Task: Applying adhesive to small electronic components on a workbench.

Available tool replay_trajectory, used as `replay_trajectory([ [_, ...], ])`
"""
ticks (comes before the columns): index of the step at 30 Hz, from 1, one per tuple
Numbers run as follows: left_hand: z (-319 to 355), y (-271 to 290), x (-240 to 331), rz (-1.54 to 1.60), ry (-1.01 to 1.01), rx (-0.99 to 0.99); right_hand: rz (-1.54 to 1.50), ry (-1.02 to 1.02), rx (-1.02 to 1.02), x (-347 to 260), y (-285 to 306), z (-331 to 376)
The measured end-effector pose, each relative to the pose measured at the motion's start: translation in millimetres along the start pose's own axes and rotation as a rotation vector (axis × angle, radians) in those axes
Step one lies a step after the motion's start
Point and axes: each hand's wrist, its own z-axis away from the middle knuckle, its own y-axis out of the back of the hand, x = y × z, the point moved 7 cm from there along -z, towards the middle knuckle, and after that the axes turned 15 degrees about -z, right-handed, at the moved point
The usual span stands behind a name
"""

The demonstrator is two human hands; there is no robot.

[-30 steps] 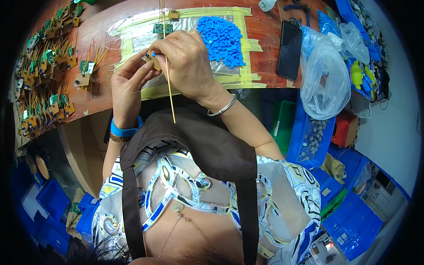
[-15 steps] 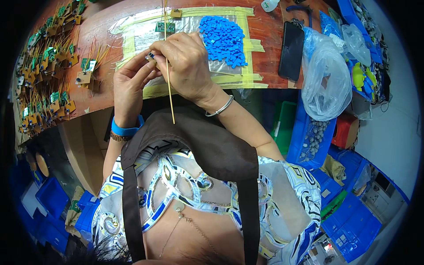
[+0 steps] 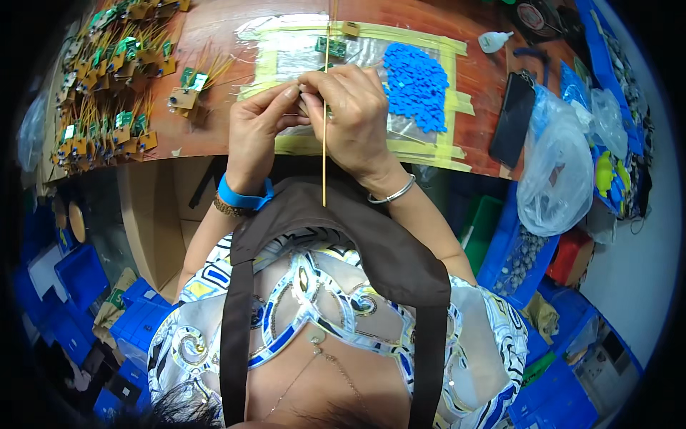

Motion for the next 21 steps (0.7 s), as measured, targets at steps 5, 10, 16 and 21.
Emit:
replay_trajectory([
  [5,4.5,29.8,21.8,-0.116,-0.104,0.139,-0.104,0.028,0.015,-5.4,-4.1,-10.9],
  [10,20.2,116.0,71.5,-0.575,-0.397,0.595,-0.142,-0.100,0.109,17.3,19.1,-9.5],
  [16,20.5,174.1,59.9,-1.036,-0.446,0.773,-0.144,-0.172,0.099,32.7,20.6,4.4],
  [21,32.2,145.7,78.1,-1.247,-0.684,0.953,-0.160,-0.221,0.146,43.4,26.3,6.3],
])
